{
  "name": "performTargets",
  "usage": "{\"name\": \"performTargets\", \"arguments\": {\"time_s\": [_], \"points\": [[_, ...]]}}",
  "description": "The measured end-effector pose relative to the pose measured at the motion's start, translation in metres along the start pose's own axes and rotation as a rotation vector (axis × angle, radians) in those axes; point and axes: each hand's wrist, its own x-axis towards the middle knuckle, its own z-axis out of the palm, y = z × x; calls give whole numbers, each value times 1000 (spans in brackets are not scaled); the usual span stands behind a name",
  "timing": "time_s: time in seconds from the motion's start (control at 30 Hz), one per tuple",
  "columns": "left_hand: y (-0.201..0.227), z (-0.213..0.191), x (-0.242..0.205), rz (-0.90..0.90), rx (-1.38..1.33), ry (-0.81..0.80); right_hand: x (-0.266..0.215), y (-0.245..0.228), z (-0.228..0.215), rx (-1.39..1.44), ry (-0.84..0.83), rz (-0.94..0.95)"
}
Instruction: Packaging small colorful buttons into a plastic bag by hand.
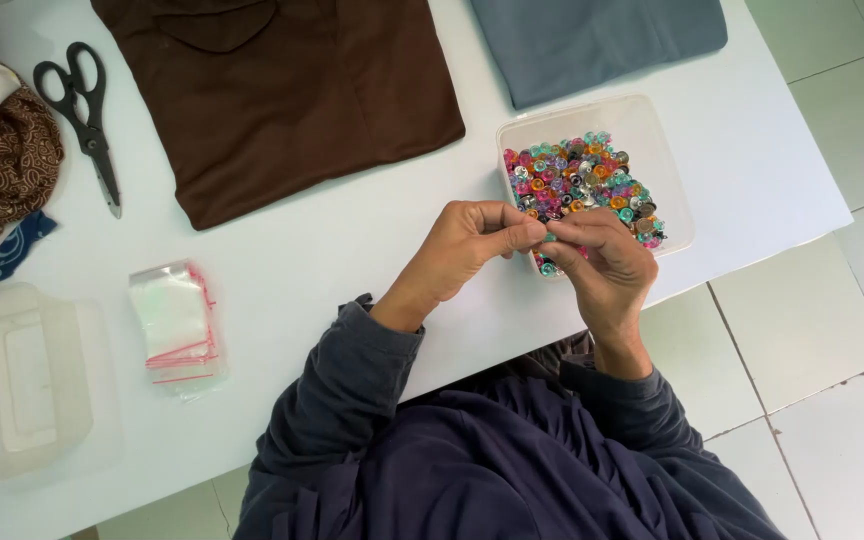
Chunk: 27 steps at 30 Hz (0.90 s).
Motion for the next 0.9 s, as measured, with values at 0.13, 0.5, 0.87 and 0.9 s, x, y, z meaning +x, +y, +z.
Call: {"name": "performTargets", "arguments": {"time_s": [0.13,0.5,0.87,0.9], "points": [[5,2,-4,-13,-61,-32,-1,3,1,56,30,23],[22,11,-18,445,376,71,-16,35,5,293,148,114],[20,10,-24,621,505,155,-16,23,25,297,131,122],[18,9,-25,620,504,166,-17,22,26,279,131,114]]}}
